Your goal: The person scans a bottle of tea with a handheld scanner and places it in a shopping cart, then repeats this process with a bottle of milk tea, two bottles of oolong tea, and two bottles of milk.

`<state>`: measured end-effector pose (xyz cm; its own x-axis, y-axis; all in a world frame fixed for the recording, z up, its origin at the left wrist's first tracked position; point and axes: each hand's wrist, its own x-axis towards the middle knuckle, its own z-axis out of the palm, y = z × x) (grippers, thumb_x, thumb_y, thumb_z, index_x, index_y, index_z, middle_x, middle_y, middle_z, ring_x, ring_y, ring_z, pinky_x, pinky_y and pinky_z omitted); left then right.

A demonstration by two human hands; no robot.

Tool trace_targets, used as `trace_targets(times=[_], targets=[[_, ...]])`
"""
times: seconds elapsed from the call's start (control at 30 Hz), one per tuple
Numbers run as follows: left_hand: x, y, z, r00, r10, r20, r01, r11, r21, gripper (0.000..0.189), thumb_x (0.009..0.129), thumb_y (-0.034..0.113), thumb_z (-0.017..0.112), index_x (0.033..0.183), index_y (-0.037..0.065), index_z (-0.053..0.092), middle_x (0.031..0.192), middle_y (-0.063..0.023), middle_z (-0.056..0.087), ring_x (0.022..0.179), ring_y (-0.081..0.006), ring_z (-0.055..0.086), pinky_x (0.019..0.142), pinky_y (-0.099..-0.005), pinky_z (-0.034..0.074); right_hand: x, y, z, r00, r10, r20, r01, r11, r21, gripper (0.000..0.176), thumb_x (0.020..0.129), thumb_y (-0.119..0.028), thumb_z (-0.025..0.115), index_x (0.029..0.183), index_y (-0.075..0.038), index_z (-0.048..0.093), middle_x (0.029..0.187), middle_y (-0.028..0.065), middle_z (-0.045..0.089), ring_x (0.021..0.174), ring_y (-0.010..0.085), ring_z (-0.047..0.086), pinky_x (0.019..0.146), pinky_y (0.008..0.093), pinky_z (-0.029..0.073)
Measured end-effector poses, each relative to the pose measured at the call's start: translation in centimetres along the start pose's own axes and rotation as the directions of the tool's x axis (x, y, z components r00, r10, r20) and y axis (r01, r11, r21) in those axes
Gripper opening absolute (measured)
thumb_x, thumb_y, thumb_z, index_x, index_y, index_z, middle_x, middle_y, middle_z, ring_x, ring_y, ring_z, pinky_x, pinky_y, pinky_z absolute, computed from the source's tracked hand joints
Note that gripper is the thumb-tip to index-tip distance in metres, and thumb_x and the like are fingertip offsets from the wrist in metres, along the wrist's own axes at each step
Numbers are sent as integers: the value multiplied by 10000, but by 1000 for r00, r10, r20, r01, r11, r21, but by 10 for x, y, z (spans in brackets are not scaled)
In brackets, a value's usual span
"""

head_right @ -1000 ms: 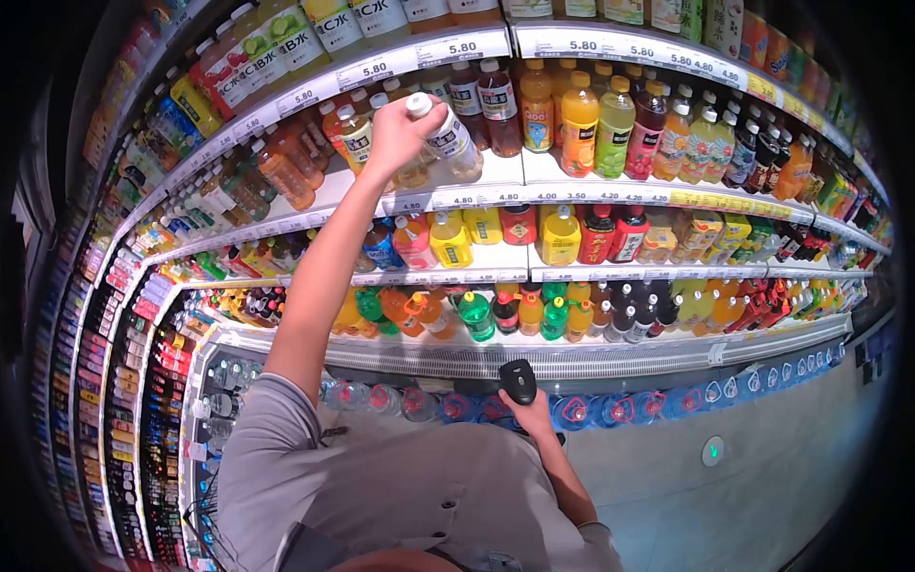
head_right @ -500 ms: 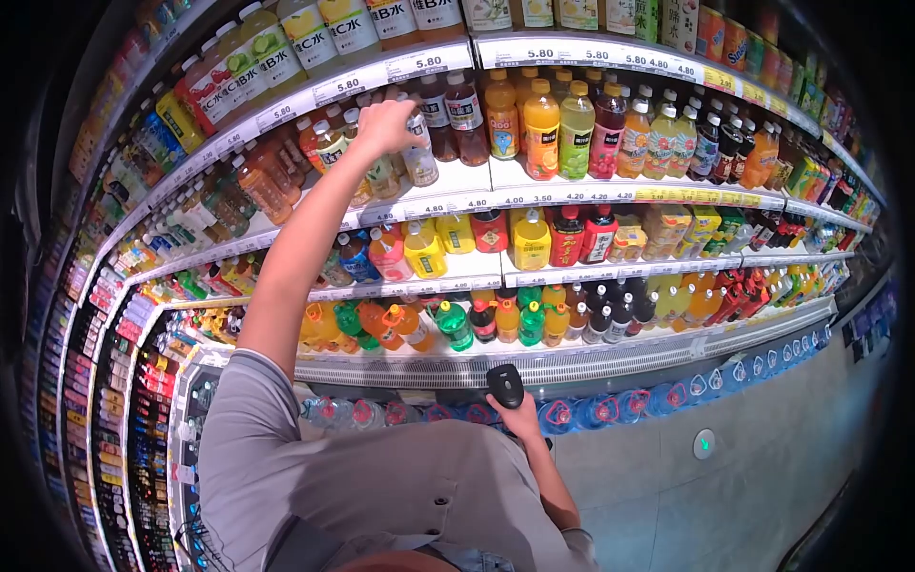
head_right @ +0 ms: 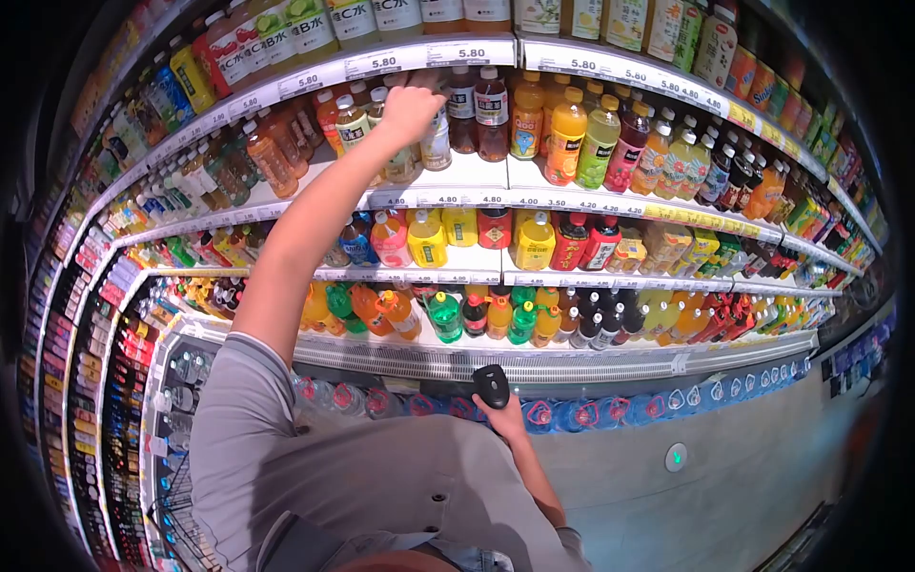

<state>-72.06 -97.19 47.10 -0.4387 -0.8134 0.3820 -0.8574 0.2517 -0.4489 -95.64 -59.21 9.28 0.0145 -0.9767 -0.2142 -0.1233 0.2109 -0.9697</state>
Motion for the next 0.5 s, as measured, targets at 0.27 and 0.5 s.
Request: trace_targets(times=[0.27, 0.5], targets=[[-201, 99, 88, 916, 104, -388, -359, 646, -674, 236, 895, 205, 650, 1044, 23, 643, 976, -176, 598, 917, -349, 608, 752, -480, 482, 5, 5, 12, 995, 80, 68, -76, 996, -57, 253, 822, -243, 842, 900, -33, 726, 770, 13, 703, 679, 92, 614, 630, 292, 488], [-583, 183, 336, 662, 233, 713, 585, 434, -685, 401, 858, 380, 671, 1040, 27, 727, 862, -207, 700, 902, -385, 676, 840, -471, 520, 6, 33, 44, 991, -16, 132, 27, 996, -79, 234, 844, -227, 818, 946, -31, 741, 810, 19, 725, 708, 80, 642, 650, 272, 506]])
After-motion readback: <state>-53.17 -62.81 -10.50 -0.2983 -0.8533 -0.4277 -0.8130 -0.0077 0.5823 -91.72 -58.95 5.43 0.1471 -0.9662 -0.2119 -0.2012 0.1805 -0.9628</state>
